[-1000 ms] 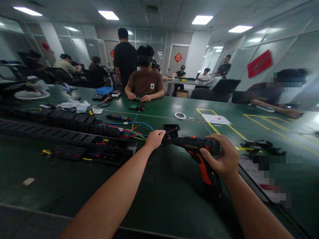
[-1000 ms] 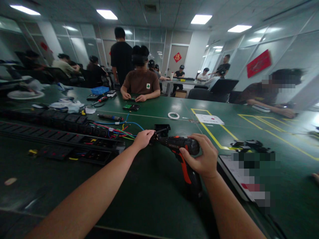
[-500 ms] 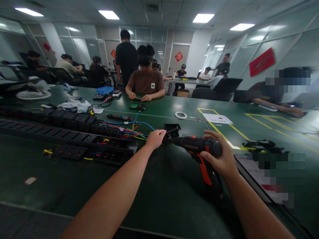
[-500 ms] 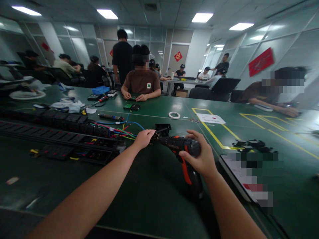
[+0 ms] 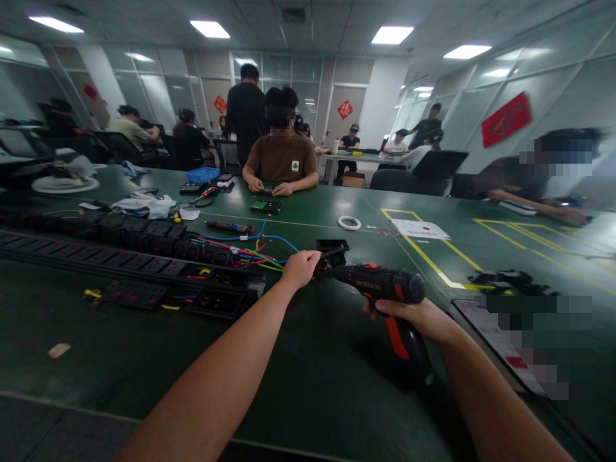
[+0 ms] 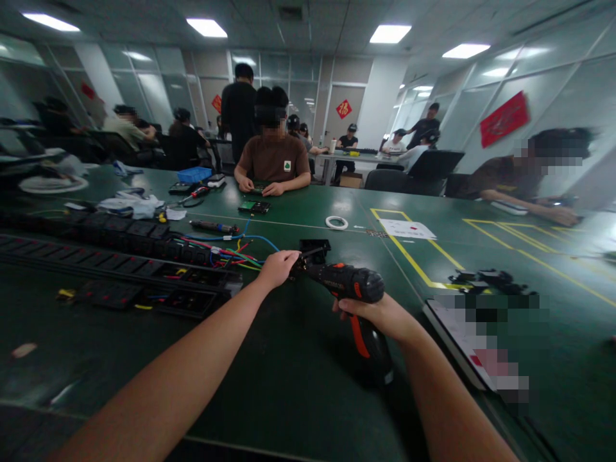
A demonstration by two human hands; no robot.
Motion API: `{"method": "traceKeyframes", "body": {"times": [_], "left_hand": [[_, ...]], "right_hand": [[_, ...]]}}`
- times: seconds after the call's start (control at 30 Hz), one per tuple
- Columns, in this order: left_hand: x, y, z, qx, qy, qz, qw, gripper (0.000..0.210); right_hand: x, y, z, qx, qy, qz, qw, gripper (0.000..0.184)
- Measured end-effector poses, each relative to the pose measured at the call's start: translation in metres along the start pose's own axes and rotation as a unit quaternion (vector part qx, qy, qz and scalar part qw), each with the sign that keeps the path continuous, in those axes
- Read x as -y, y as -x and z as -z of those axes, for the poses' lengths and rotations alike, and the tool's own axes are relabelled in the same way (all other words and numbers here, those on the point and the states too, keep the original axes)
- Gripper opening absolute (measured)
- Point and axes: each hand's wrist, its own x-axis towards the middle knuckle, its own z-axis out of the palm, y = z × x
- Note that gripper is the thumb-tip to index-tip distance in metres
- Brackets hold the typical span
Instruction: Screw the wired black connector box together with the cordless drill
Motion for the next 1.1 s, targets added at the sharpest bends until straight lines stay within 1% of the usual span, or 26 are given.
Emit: {"method": "traceKeyframes", "body": {"times": [0.1,0.23,0.47,0.7,0.9,1.1], "left_hand": [[0.0005,-0.0011,-0.0006,0.002,-0.001,0.005,1.0,0.04],[0.001,-0.0017,-0.0007,0.001,0.002,0.003,1.0,0.04],[0.001,-0.0011,-0.0006,-0.002,0.004,-0.007,1.0,0.04],[0.003,-0.0017,-0.0018,-0.007,0.002,-0.011,1.0,0.04],[0.0025,-0.0017,-0.0014,-0.004,0.004,-0.008,1.0,0.04],[0.0011,-0.0018,-0.0015,0.0,-0.003,0.005,1.0,0.039]], "right_hand": [[-0.0013,0.0008,0.0028,0.028,-0.001,-0.004,1.0,0.035],[-0.0033,0.0009,0.0035,0.03,0.002,-0.02,0.999,0.032],[-0.0011,-0.0018,-0.0033,-0.008,0.03,-0.037,0.999,0.034],[0.0001,-0.0013,-0.0025,-0.013,0.044,-0.035,0.998,0.033],[-0.0017,-0.0021,-0.0032,-0.021,0.036,-0.05,0.998,0.035],[-0.0045,-0.0017,-0.0025,-0.016,0.023,-0.066,0.997,0.039]]}}
